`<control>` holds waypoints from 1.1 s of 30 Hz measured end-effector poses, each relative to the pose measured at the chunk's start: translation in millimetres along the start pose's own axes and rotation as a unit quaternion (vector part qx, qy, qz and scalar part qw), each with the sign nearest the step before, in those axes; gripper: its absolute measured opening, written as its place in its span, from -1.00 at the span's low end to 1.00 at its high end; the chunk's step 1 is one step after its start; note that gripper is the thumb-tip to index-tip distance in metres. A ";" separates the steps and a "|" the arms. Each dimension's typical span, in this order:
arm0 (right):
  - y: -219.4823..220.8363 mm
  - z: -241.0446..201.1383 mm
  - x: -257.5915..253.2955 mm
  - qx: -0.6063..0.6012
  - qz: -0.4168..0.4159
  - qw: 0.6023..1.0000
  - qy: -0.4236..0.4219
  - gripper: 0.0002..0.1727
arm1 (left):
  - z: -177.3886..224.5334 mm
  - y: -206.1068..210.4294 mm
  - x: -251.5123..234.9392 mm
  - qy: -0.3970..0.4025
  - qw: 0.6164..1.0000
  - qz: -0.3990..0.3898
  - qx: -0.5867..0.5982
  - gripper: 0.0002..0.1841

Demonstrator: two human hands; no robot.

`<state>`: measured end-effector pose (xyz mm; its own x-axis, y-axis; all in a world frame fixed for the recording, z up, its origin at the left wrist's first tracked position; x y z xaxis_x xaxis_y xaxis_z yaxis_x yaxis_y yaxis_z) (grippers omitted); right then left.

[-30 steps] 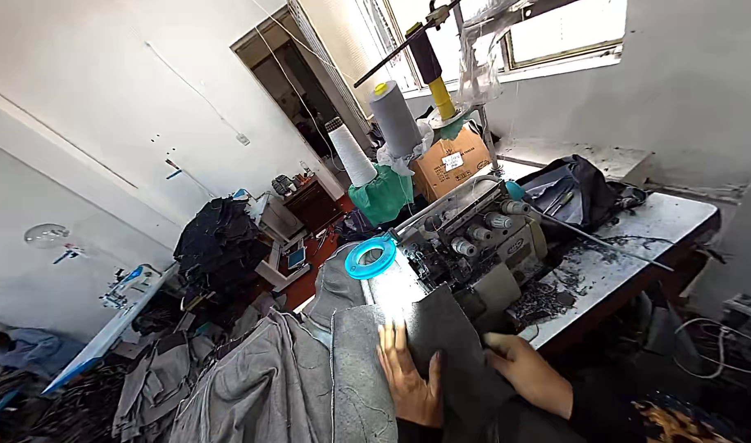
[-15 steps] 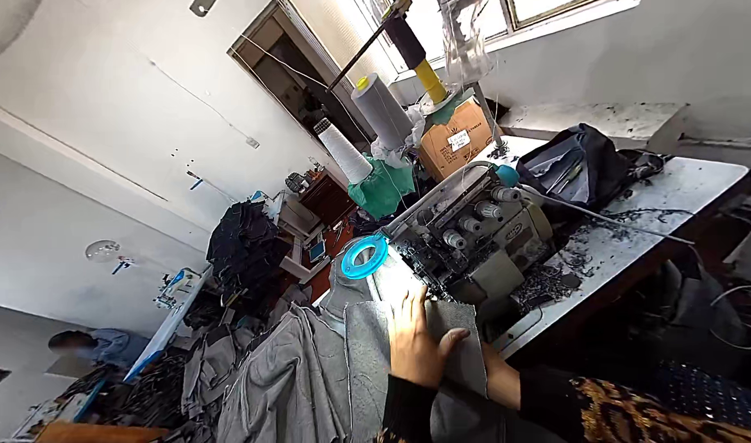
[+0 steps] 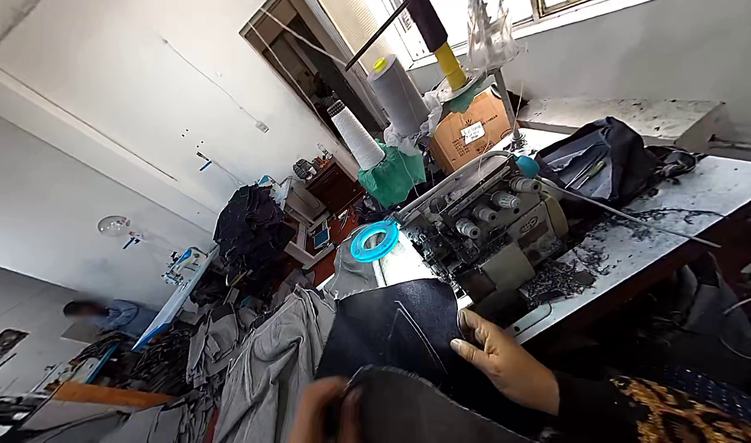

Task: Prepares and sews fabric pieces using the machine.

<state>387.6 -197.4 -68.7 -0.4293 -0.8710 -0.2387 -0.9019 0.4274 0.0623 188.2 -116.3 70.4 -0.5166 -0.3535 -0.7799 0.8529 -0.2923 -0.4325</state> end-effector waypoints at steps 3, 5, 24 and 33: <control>20.8 -9.8 11.9 0.022 -0.049 0.998 -0.036 -0.63 | -38.2 38.2 3.1 -0.018 0.999 -0.027 0.000 -0.85; 30.3 -12.4 19.2 0.043 -0.074 0.994 -0.068 -0.46 | -57.1 49.9 0.9 -0.052 0.996 -0.048 0.050 -0.80; 67.5 -4.0 36.6 0.083 -0.097 0.966 -0.226 -0.41 | -27.4 -15.9 48.3 -0.194 0.967 0.006 0.164 -0.72; 28.5 -5.9 41.8 0.260 -0.335 0.869 -0.255 -0.51 | 29.7 -17.4 -23.6 -0.031 0.998 -0.052 0.033 -0.76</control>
<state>343.7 -223.0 -71.2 0.3802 -0.8026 -0.4596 -0.7412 0.0329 -0.6705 183.4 -129.2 109.8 -0.6078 -0.3710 -0.7021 0.7883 -0.3881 -0.4774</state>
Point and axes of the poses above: each hand's wrist, its own x-axis away from the middle knuckle, its own y-axis out of the palm, z = x × y, the point moved 3 cm from there along -x, towards the middle knuckle, and after that the axes turned 8 degrees about x, right-handed, at the moved point
